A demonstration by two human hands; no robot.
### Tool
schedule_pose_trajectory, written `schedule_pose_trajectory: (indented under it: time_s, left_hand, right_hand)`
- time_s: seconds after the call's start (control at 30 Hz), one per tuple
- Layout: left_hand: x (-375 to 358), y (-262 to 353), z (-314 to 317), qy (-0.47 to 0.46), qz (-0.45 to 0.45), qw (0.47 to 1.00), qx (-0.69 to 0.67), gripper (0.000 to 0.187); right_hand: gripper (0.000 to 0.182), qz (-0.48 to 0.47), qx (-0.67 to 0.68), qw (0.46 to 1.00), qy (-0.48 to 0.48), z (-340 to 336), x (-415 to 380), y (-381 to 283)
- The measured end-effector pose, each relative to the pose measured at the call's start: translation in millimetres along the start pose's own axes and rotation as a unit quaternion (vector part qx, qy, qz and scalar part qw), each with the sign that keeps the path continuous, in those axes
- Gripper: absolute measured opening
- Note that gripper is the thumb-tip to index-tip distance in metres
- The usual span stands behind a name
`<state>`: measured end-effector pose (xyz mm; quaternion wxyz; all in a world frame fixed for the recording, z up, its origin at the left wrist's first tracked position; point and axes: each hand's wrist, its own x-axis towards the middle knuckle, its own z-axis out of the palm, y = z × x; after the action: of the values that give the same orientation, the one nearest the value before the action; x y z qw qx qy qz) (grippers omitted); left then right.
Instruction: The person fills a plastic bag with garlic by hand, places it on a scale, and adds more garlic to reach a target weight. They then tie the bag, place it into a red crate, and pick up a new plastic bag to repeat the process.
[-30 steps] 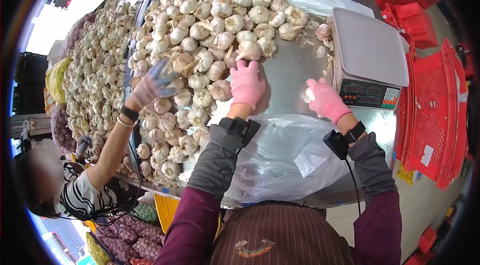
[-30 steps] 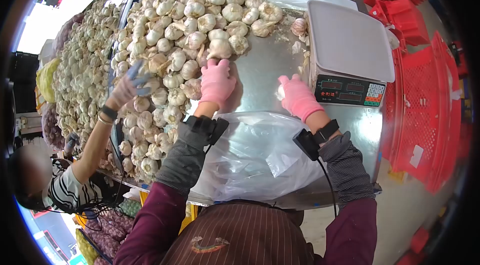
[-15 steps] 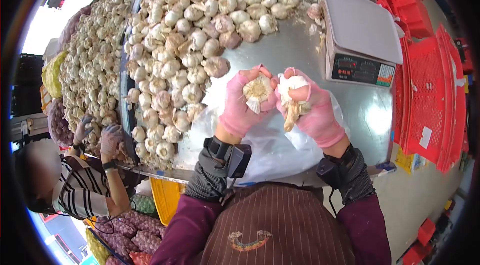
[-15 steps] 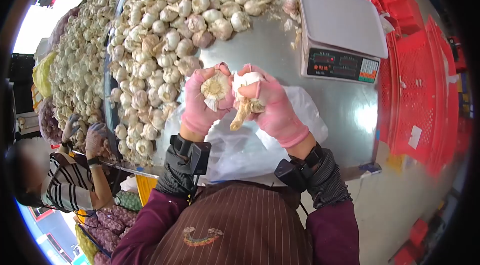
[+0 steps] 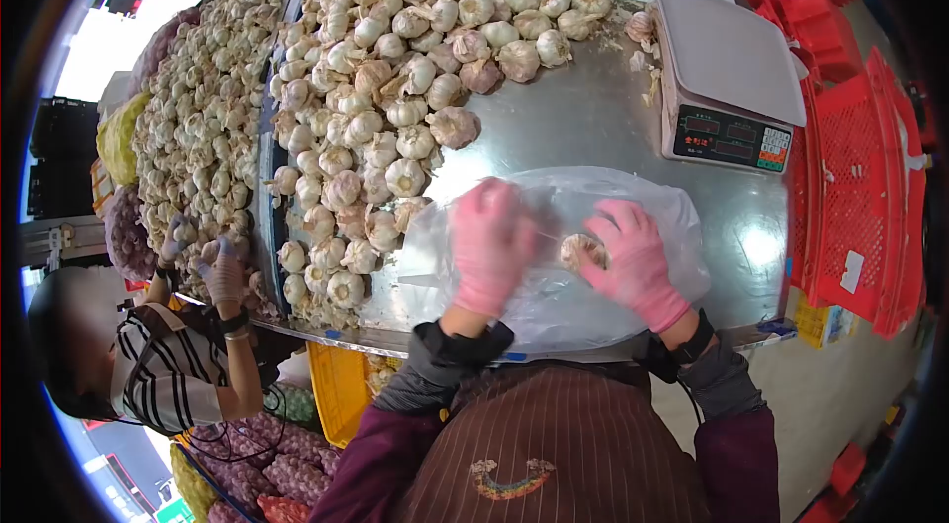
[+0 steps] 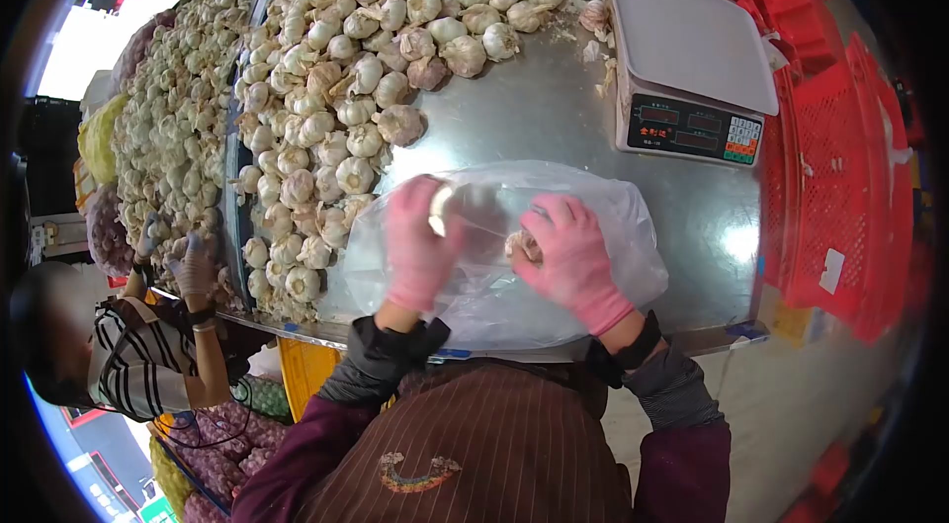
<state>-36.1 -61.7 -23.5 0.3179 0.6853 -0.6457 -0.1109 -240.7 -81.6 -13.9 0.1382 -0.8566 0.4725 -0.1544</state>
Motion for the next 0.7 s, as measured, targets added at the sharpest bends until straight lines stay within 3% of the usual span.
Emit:
schedule_pose_trajectory:
  time_s: [0.03, 0.07, 0.13, 0.27, 0.3, 0.37, 0.43, 0.47, 0.5, 0.53, 0.57, 0.6, 0.63, 0.67, 0.7]
  left_hand:
    - [14, -25, -8, 0.08, -0.028, 0.993, 0.082, 0.03]
    - [27, -44, -19, 0.078, -0.063, 0.977, 0.187, 0.031]
    - [42, -83, -22, -0.011, -0.172, 0.942, 0.289, 0.04]
    - [55, -112, -7, -0.068, -0.2, 0.911, 0.355, 0.044]
    - [55, -110, -9, -0.077, -0.207, 0.909, 0.353, 0.045]
    - [56, -125, -12, -0.125, -0.188, 0.914, 0.336, 0.047]
    - [53, -126, -30, -0.108, -0.209, 0.921, 0.311, 0.053]
    - [52, -135, -41, -0.091, -0.242, 0.959, 0.114, 0.046]
    - [57, -130, -55, -0.069, -0.258, 0.96, -0.087, 0.04]
    - [53, -121, -67, -0.036, -0.281, 0.887, -0.365, 0.035]
    - [49, -113, -79, -0.003, -0.3, 0.832, -0.466, 0.036]
    - [46, -104, -87, -0.025, -0.315, 0.712, -0.627, 0.041]
    - [44, -95, -95, -0.047, -0.313, 0.563, -0.764, 0.046]
    - [42, -78, -100, -0.043, -0.312, 0.558, -0.768, 0.046]
    - [39, -56, -103, -0.023, -0.293, 0.596, -0.747, 0.047]
  right_hand:
    - [0.032, -0.024, 0.069, 0.997, 0.017, -4, 19, -12]
    - [0.023, -0.047, 0.137, 0.989, 0.037, -3, 40, -25]
    - [0.021, -0.044, 0.217, 0.975, 0.004, 22, 91, -49]
    - [0.039, -0.039, 0.015, 0.985, -0.166, 88, 193, -82]
    - [0.039, -0.044, 0.017, 0.986, -0.162, 99, 205, -81]
    - [0.035, -0.023, -0.028, 0.986, -0.164, 117, 218, -77]
    - [0.039, -0.048, -0.056, 0.977, -0.198, 120, 226, -72]
    - [0.035, -0.016, 0.086, 0.977, -0.192, 117, 222, -68]
    - [0.032, 0.019, 0.225, 0.957, -0.183, 109, 216, -66]
    - [0.032, 0.122, 0.514, 0.809, -0.256, 102, 210, -64]
    - [0.032, 0.219, 0.738, 0.563, -0.3, 88, 201, -65]
    - [0.034, 0.29, 0.813, 0.376, -0.337, 78, 193, -66]
    - [0.034, 0.295, 0.808, 0.378, -0.342, 68, 181, -70]
    - [0.033, 0.291, 0.841, 0.335, -0.308, 46, 166, -78]
    - [0.033, 0.286, 0.872, 0.291, -0.27, 26, 152, -85]
